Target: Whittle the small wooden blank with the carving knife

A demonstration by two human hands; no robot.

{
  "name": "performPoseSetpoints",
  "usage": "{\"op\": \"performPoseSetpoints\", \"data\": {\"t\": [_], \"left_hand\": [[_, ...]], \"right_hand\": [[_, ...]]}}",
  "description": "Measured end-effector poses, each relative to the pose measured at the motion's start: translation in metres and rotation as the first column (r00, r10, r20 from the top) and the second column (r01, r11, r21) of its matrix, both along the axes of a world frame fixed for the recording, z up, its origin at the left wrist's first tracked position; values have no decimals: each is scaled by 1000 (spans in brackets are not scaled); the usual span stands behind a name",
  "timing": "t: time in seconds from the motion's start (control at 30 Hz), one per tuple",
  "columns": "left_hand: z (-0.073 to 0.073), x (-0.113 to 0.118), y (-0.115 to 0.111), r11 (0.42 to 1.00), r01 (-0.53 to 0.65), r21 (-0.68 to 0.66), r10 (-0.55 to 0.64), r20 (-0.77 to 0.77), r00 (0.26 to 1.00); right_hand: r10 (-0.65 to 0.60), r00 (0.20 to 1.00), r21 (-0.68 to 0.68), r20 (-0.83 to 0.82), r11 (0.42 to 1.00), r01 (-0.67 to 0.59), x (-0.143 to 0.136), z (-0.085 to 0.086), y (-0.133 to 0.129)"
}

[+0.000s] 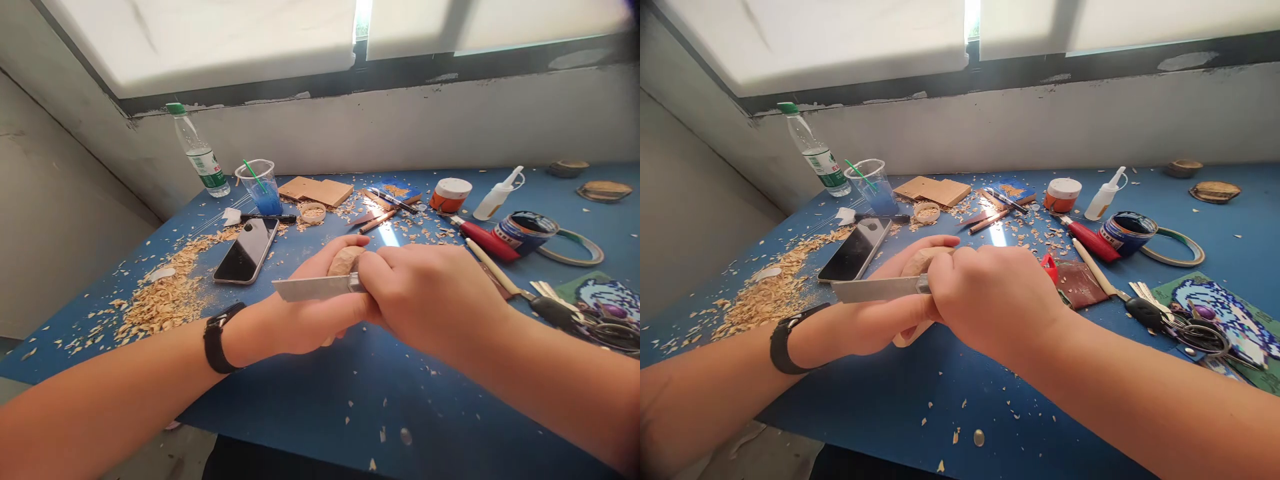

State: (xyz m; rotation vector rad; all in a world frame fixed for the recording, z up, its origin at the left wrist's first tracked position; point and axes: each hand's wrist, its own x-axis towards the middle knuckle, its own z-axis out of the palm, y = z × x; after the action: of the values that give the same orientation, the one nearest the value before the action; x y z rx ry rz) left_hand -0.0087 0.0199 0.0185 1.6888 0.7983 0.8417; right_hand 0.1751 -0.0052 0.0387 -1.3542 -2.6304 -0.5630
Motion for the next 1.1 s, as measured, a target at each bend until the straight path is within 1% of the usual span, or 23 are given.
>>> {"op": "performPoseSetpoints", "data": {"t": [0.07, 0.2, 0.27, 0.33, 0.4, 0.5, 0.57, 0.63, 0.7, 0.77, 0.83, 0.93, 1.1], "left_hand": [[-1, 0, -1, 999, 6, -44, -8, -26, 1000], [-7, 2, -5, 993, -55, -106, 59, 34, 998], [-10, 4, -5, 988, -81, -135, 90, 61, 994], [-11, 6, -5, 985, -105, -136, 114, 62, 991], [-9, 7, -5, 987, -108, -121, 112, 29, 993], [-4, 4, -5, 995, -46, -87, 44, -22, 999], [-1, 1, -6, 998, 1, -66, -4, -37, 999], [3, 0, -9, 998, 18, -54, -21, -62, 998], [6, 0, -12, 998, 25, -56, -30, -83, 996], [9, 1, -15, 997, 34, -76, -41, -90, 995], [11, 3, -18, 995, 28, -101, -36, -81, 996], [13, 4, -20, 992, -16, -123, 7, -72, 997], [13, 5, -20, 984, -78, -159, 68, -72, 995]], "right_hand": [[-68, 998, -42, -19, 997, 67, -2, 0, -1], [-194, 979, -120, -66, 975, 185, -6, 0, -1], [-233, 970, -150, -64, 963, 222, -6, 1, -1], [-256, 965, -183, -55, 953, 242, -6, 2, -1], [-231, 971, -210, -54, 954, 215, -4, 4, -1], [-135, 990, -227, -39, 966, 123, -1, 10, -2], [-69, 998, -224, 6, 972, 68, 1, 15, -2], [-5, 998, -219, 67, 976, 20, 3, 19, -2], [46, 993, -216, 110, 976, -22, 5, 20, -1], [71, 990, -212, 123, 976, -43, 5, 19, -1], [59, 991, -205, 123, 978, -33, 5, 19, -2], [-4, 991, -195, 131, 980, 30, 4, 19, -2], [-70, 991, -131, 115, 988, 85, 1, 15, -1]]}}
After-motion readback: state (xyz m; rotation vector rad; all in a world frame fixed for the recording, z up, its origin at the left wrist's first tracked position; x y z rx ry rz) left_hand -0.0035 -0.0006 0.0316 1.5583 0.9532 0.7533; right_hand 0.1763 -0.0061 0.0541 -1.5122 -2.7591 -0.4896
